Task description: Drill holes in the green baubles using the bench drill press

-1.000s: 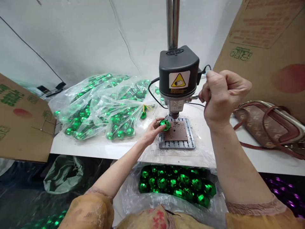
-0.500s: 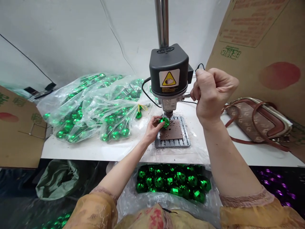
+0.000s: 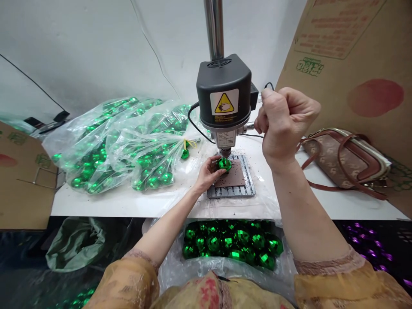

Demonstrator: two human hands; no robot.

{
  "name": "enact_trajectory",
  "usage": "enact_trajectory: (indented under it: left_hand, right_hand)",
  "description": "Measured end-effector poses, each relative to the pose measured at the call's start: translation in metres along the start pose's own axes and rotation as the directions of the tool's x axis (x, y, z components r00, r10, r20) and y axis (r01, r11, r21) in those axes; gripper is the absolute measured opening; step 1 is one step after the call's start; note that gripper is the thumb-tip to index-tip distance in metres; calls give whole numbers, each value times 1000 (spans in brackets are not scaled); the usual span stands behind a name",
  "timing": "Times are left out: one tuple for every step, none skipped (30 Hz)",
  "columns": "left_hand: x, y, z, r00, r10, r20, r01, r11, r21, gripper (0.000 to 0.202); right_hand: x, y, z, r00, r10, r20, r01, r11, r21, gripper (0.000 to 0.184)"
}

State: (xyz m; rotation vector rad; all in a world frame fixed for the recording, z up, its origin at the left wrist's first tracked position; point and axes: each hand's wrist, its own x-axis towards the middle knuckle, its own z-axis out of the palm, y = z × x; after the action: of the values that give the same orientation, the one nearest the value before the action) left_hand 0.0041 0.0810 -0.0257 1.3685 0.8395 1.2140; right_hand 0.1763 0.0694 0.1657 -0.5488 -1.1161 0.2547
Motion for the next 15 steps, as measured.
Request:
enact_trajectory:
  left_hand:
    - [0,-2,0,1000,9,18,-9,1000,12,66]
    - [0,-3,0,999,21,35,-21,999,26,66]
    - [0,-5,0,998,35,47,-37,998,41,66]
    - [0,-7,1,997,52,56,-55,997,53,65]
    - [0,-8,1,995,69,65,-73,995,61,63]
    - [0,-10,2,994,84,74,-89,994,67,62]
    - [-1,-11,3,992,97,80,-103,992,71,61]
    - [-1,-12,3,991,107,84,-113,991,74,60]
    - [-2,-12,4,990,113,85,-120,990,78,60]
    - [-2,-12,5,990,117,84,-124,989,85,60]
    - [-3,-12,5,990,119,80,-126,988,92,59]
    - [-3,-11,6,990,117,75,-124,987,101,58]
    - [-3,-11,7,991,112,70,-119,987,110,57]
    - [-3,-10,7,992,107,61,-114,987,114,54]
    - [-3,-10,8,993,104,50,-109,988,111,53]
  right_hand:
    - [0,0,0,1000,10,0,-10,1000,13,56]
    - [0,0,-1,1000,18,-1,-17,999,27,56]
    - [-1,0,-1,1000,22,-2,-22,999,39,56]
    - [-1,0,-1,1000,23,-2,-23,999,49,56]
    - [-1,0,-1,1000,22,-1,-22,998,55,56]
    - [0,0,-1,1000,16,-2,-16,998,60,56]
    - [0,0,-1,1000,11,1,-11,998,62,56]
    - [0,-1,-2,1000,8,6,-9,998,61,56]
    - [0,-1,-2,1000,6,9,-7,998,58,56]
    - [0,-1,-2,1000,7,12,-8,999,53,56]
    - [0,-1,-2,1000,11,12,-12,999,48,56]
    - [0,-1,-2,1000,17,12,-17,999,45,57]
    - [0,0,-2,1000,23,12,-24,999,42,58]
    - [0,0,-2,1000,28,12,-28,999,42,58]
    - [0,0,-2,999,32,13,-32,999,42,59]
